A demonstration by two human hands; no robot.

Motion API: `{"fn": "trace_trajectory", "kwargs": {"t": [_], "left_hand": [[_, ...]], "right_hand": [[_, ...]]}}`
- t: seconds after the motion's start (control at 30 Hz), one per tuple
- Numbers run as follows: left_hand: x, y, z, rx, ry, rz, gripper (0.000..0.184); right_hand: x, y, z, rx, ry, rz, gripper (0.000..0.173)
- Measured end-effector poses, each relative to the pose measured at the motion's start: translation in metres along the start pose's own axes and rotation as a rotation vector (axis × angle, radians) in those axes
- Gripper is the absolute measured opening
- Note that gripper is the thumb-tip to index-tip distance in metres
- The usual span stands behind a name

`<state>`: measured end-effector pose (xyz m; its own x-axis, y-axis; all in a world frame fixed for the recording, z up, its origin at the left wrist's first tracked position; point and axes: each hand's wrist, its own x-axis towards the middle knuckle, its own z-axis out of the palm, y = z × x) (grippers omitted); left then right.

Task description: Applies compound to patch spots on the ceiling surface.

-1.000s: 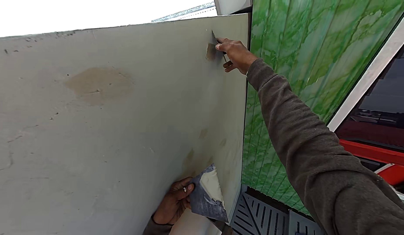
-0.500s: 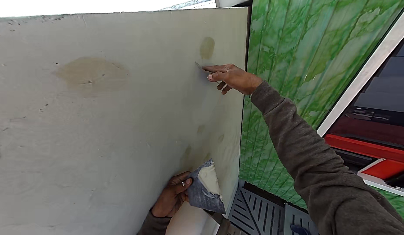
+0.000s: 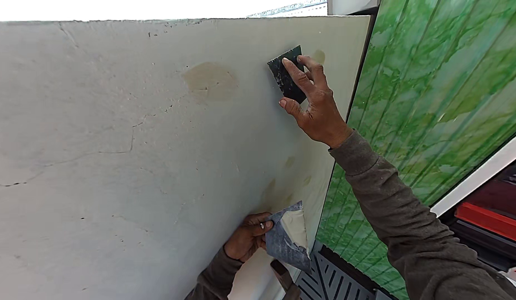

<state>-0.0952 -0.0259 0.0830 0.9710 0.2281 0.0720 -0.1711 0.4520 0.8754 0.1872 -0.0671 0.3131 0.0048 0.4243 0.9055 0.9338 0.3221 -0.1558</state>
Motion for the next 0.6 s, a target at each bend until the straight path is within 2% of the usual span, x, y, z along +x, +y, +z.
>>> {"fn": "trace_trajectory", "kwargs": {"t": [0.17,0.3,0.43,0.6], "left_hand": [[0.001,0.0,-0.003,-0.015,-0.03,0.006,0.021],[0.004,-0.001,-0.001,0.001,-0.023,-0.012,0.02],[0.004,0.0,0.0,0.005,0.0,-0.019,0.02],[0.0,-0.001,-0.002,-0.002,0.009,-0.033,0.02]], "right_hand": [[0.004,-0.015,0.006,-0.054,-0.073,0.053,0.064],[-0.019,-0.014,-0.022,-0.038,-0.32,0.15,0.061],[0.001,-0.01,-0.049,-0.034,-0.204,0.184,0.058],[0.055,-0.013,-0.044,0.168,-0.19,0.421,0.06]]}}
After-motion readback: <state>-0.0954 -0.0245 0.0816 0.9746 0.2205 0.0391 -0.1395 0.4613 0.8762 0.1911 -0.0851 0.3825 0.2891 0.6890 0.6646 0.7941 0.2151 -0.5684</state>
